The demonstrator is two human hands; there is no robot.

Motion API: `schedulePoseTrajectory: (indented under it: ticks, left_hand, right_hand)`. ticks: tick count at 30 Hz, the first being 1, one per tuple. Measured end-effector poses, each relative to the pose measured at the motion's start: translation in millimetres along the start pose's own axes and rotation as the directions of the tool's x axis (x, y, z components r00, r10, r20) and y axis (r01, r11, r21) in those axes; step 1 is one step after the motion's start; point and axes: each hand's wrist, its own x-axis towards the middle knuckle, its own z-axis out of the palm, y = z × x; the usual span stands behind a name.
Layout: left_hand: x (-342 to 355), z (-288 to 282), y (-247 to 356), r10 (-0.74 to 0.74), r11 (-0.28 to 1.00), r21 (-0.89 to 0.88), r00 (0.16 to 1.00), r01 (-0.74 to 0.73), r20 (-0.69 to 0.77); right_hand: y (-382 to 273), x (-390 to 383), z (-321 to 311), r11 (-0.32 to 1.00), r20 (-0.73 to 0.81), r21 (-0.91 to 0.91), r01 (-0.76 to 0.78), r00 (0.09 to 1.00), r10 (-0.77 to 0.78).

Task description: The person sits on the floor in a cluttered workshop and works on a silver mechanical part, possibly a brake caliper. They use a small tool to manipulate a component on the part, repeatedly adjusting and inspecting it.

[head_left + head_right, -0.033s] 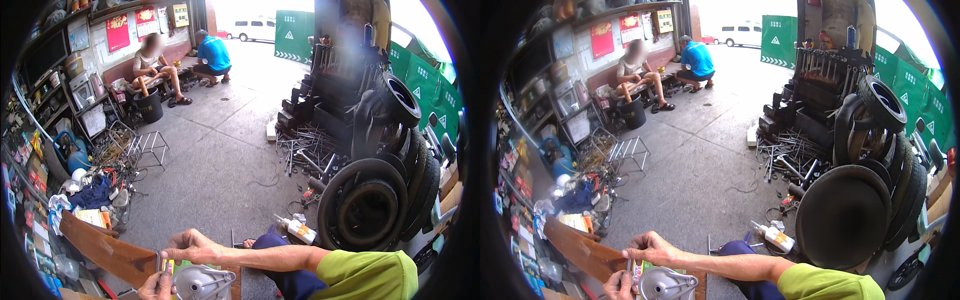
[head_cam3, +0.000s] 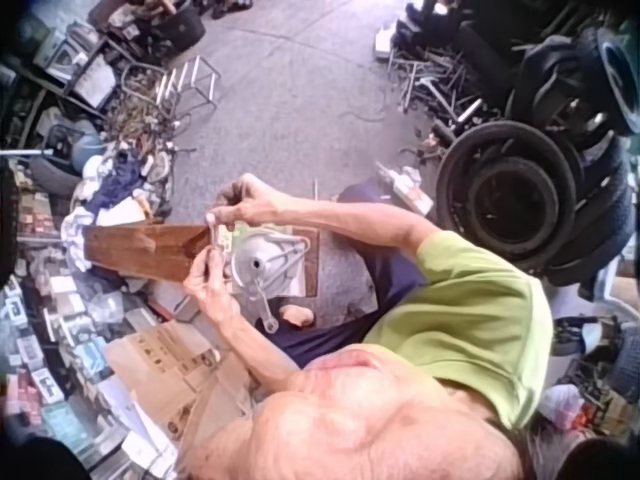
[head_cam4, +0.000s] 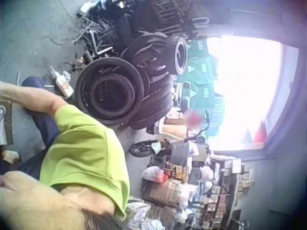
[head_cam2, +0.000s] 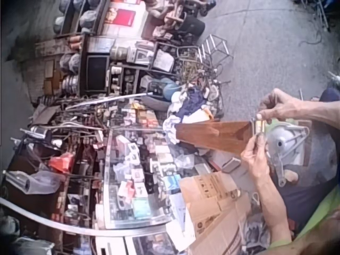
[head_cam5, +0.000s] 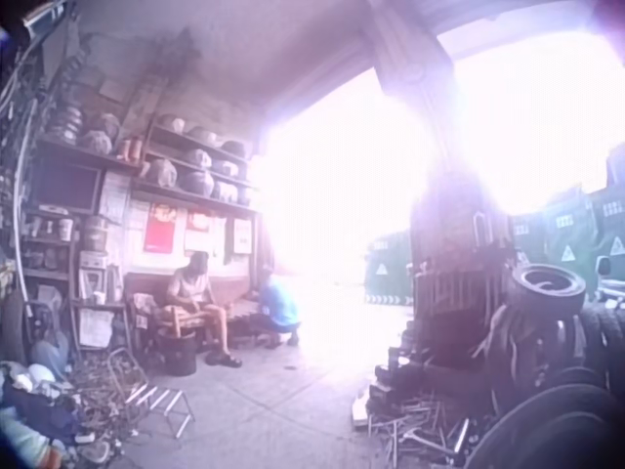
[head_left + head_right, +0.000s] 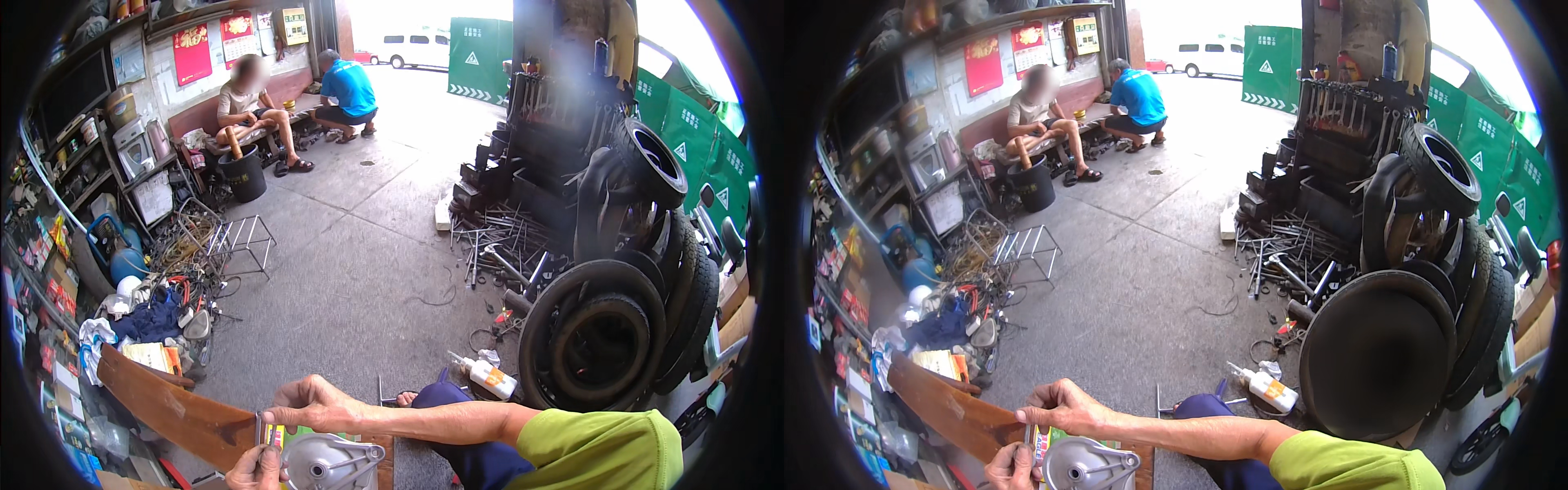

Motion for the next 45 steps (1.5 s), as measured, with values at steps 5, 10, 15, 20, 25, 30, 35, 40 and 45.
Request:
schedulePoseTrajectory:
  ticks: [5,10,15,20,25,30,35,40,45]
  left_hand:
    - [-0.6,2.5,3.5,-0.012,0.999,0.034,1.000,0.012,-0.001]
    - [1.2,1.6,-1.9,0.005,1.000,-0.027,1.000,-0.004,0.010]
    - [0.4,4.9,-0.3,0.018,1.000,-0.008,1.000,-0.018,0.014]
    - [0.6,2.2,-1.0,0.056,0.997,0.054,0.997,-0.058,0.046]
    - [0.6,2.9,0.5,0.120,0.975,0.182,0.992,-0.125,0.036]
    - [-0.6,9.0,0.3,0.311,0.868,0.389,0.949,-0.308,0.056]
    - [-2.5,12.8,2.5,0.325,0.849,0.412,0.942,-0.331,0.087]
    - [-1.4,12.2,-4.6,0.287,0.913,0.275,0.953,-0.302,0.095]
    - [-0.1,13.2,-6.4,0.122,0.992,0.000,0.987,-0.122,0.110]
  right_hand:
    - [0.8,0.5,-5.0,0.998,0.015,-0.020,-0.052,0.999,0.052]
    - [1.9,-0.7,3.0,0.990,-0.044,0.093,0.102,0.994,-0.098]
    - [0.6,-3.1,-2.6,0.989,-0.070,-0.123,0.085,0.993,-0.094]
    - [-2.0,-4.4,-1.2,0.970,-0.102,-0.199,0.139,0.982,-0.161]
    - [0.5,-4.8,-1.5,0.959,-0.127,-0.274,0.074,0.985,-0.113]
    - [-0.5,-4.8,-4.0,0.906,-0.136,-0.421,0.054,0.983,-0.122]
    - [1.4,-6.3,-5.2,0.901,-0.137,-0.430,0.056,0.983,-0.126]
    - [3.6,-6.6,-0.3,0.915,-0.118,-0.397,0.076,0.984,-0.133]
    - [1.6,-9.6,-0.9,0.921,-0.035,-0.369,0.127,0.988,-0.150]
